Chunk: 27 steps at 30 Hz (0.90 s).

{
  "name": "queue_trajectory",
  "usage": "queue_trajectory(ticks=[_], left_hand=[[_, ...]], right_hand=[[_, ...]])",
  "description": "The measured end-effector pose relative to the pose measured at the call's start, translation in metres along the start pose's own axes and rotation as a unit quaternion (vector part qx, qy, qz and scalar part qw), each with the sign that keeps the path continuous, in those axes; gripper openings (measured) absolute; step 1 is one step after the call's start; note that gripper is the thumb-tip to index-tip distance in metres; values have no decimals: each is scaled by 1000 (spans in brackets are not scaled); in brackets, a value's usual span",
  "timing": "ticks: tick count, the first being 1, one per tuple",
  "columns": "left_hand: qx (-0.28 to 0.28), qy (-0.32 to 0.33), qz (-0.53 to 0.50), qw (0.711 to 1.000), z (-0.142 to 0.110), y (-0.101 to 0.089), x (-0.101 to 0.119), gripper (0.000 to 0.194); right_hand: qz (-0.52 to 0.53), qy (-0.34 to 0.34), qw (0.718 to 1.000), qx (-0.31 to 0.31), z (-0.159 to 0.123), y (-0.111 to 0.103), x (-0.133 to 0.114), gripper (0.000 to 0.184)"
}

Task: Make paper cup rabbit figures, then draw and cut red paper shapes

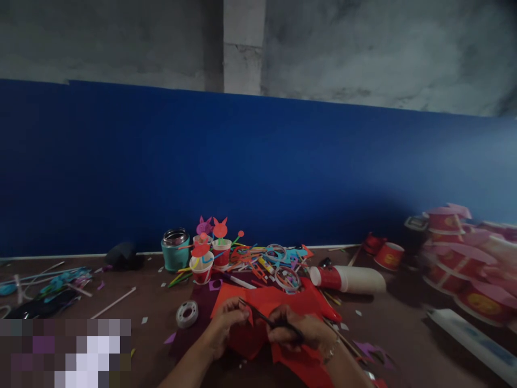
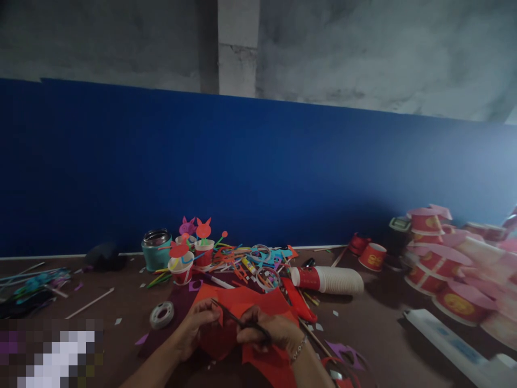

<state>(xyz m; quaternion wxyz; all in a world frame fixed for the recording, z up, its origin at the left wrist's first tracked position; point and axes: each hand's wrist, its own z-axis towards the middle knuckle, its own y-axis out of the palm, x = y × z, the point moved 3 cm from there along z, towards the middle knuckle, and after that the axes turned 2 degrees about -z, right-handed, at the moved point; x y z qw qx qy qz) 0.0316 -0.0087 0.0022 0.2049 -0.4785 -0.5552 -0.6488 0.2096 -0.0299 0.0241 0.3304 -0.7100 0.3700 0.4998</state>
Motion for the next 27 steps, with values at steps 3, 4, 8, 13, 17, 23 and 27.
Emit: queue_trajectory(ticks=[3, 4, 8, 13, 17, 23, 27], left_hand=[[-2, -9, 2, 1000, 1, 0, -3, 21], [-6, -12, 2, 1000, 1, 1, -4, 21], [-25, -18, -10, 999, -1, 6, -3, 21], [-2, 7, -25, 1000, -5, 9, 7, 16], [35, 27, -37, 998, -4, 9, 8, 22], [42, 25, 15, 999, 0, 10, -5, 31], [44, 26, 67, 996, 8, 7, -12, 37]], right_hand=[[-10, 25, 1000, -5, -3, -1, -3, 30], [-14, 32, 999, -10, -5, -1, -4, 30], [-41, 42, 998, -17, -11, -1, -13, 26], [-44, 27, 999, -14, -6, -1, -10, 17], [9, -51, 998, 48, 8, 5, -11, 25], [123, -175, 946, 242, 21, 18, -19, 31], [160, -171, 939, 251, 24, 19, -18, 32]])
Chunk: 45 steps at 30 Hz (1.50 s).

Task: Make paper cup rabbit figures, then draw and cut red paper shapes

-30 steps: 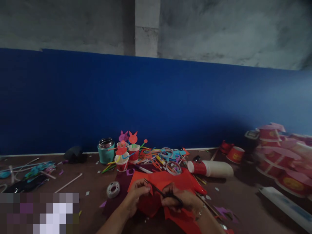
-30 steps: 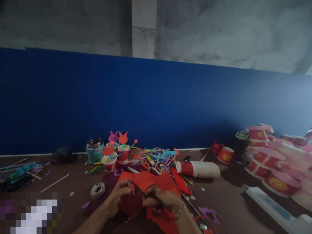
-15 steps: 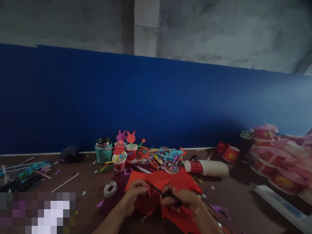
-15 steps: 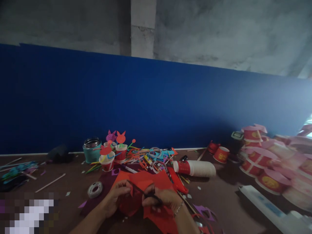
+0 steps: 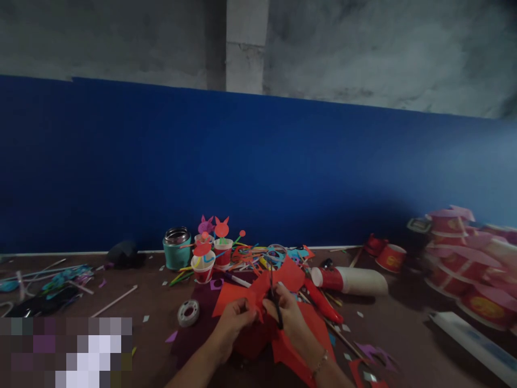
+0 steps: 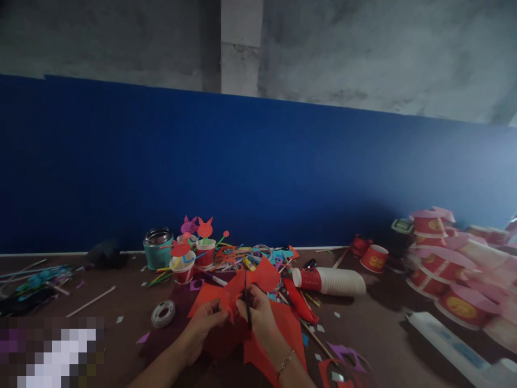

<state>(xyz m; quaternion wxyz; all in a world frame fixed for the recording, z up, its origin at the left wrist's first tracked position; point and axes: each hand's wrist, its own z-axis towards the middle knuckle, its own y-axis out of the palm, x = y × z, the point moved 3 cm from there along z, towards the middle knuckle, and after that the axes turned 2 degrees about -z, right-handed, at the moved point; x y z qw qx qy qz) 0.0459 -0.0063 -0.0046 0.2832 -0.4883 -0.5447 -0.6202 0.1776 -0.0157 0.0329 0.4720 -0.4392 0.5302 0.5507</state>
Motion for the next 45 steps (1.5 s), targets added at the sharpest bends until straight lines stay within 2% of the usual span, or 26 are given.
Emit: queue_trajectory(ticks=[3, 6, 9, 15, 17, 22, 24, 26, 30, 32, 34, 36, 39, 42, 45], left_hand=[[13, 8, 42, 999, 6, -3, -3, 31], [50, 31, 81, 995, 8, -7, -2, 18], [94, 60, 115, 987, 8, -12, 4, 10], [156, 93, 129, 975, 1, -19, 19, 15], [152, 88, 119, 977, -2, -17, 22, 10], [104, 68, 92, 988, 2, -8, 17, 21], [102, 68, 77, 989, 5, -8, 15, 23], [112, 66, 55, 990, 5, -9, 14, 23], [147, 79, -7, 986, -1, -11, 19, 29], [178, 101, -36, 978, -5, -10, 22, 32], [211, 128, -54, 968, -8, -9, 25, 32], [236, 148, -68, 958, -10, -8, 27, 34], [262, 138, -81, 952, -11, -7, 28, 36], [297, 123, -53, 945, -14, -6, 31, 40], [312, 126, -7, 942, -17, -5, 33, 40]], right_hand=[[16, 20, 999, 27, 1, -5, -2, 35], [19, 31, 999, 32, 0, -9, -8, 31], [-12, 19, 1000, 7, -2, -9, -13, 25], [-131, -22, 988, -72, 2, -10, -6, 10], [-163, -36, 981, -100, 3, -10, -2, 10], [-217, -40, 967, -130, 0, -7, 1, 13], [-246, -55, 962, -108, 0, -7, -1, 14], [-256, -85, 961, -55, 2, -10, -3, 16], [-184, -122, 972, 78, 7, -19, -3, 23], [-145, -119, 978, 92, 8, -20, -3, 24], [-132, -95, 985, 53, 6, -15, -3, 25], [-135, -40, 990, -22, 1, -5, -2, 26], [-127, 39, 982, -135, -11, 11, 1, 30], [-103, 69, 978, -170, -18, 20, 5, 36], [-75, 49, 981, -173, -19, 25, 6, 40]])
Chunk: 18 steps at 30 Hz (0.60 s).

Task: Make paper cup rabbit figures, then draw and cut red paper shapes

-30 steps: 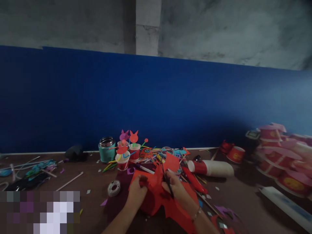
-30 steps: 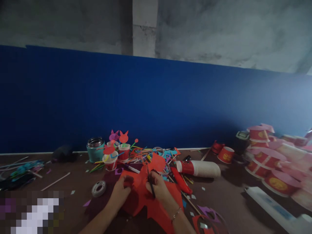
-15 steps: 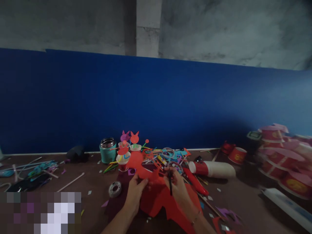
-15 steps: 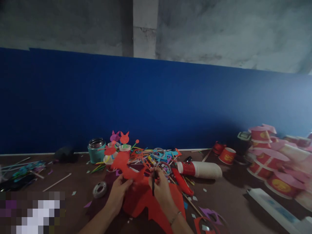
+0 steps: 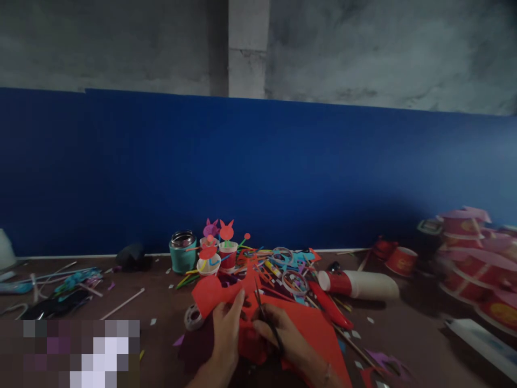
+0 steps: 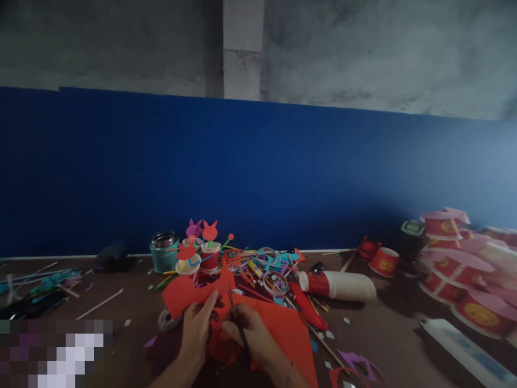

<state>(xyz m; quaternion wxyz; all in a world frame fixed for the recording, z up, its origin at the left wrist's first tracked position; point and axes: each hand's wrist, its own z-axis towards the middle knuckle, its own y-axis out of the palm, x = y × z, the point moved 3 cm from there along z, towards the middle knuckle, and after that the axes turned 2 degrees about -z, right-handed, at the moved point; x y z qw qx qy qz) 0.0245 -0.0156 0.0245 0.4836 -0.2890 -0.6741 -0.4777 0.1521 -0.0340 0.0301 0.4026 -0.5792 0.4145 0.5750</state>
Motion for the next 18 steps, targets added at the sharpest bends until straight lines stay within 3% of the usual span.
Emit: queue_trajectory(ticks=[9, 18], left_hand=[[-37, -15, -12, 999, 0, 1, -13, 39], [-56, -31, -44, 997, -8, 7, -5, 41]], right_hand=[[-1, -15, 999, 39, 0, -2, -6, 44], [-15, -40, 998, 36, 1, 0, -9, 44]])
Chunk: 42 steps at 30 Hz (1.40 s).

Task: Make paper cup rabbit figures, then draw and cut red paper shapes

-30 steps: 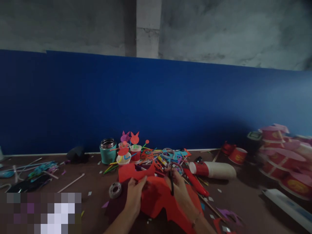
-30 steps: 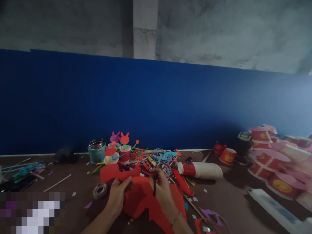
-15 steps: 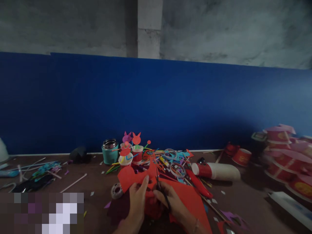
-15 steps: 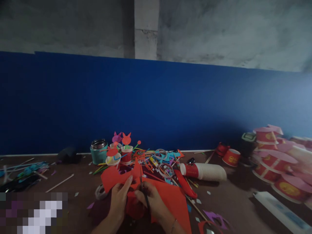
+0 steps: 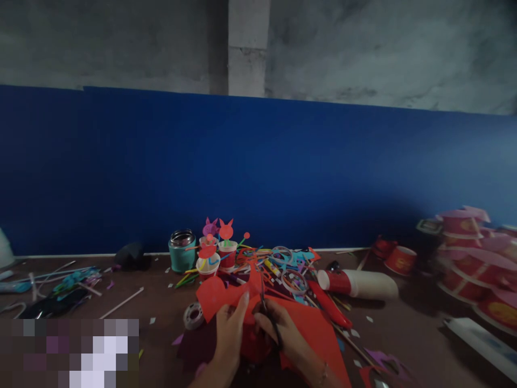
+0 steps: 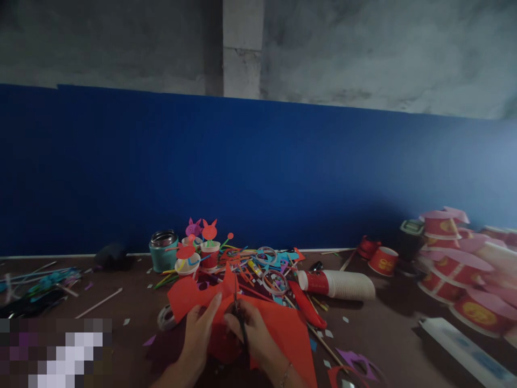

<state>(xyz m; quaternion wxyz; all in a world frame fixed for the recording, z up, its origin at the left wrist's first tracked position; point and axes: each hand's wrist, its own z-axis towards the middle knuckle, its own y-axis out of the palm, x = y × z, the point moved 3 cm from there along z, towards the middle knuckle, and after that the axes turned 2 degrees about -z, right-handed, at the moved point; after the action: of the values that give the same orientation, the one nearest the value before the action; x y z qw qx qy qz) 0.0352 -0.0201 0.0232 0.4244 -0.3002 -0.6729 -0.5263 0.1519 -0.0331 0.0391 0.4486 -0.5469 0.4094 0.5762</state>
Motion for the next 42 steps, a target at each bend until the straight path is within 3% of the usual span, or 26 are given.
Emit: queue_trajectory(ticks=[6, 11, 16, 32, 42], left_hand=[[-7, -24, -1, 1000, -1, 2, 0, 45], [29, -7, 10, 1000, 0, -1, 0, 43], [20, -14, 9, 1000, -2, 0, 3, 45], [28, 11, 50, 998, 1, -3, 10, 49], [28, 36, 78, 996, 16, -15, -9, 49]], right_hand=[[7, 25, 1000, 16, 1, 0, 7, 42], [23, 6, 999, 40, 4, 0, 12, 42], [45, 8, 997, 55, 4, 0, 9, 43], [43, 34, 997, 58, 3, -2, 7, 44], [33, 45, 996, 63, 4, -4, 13, 43]])
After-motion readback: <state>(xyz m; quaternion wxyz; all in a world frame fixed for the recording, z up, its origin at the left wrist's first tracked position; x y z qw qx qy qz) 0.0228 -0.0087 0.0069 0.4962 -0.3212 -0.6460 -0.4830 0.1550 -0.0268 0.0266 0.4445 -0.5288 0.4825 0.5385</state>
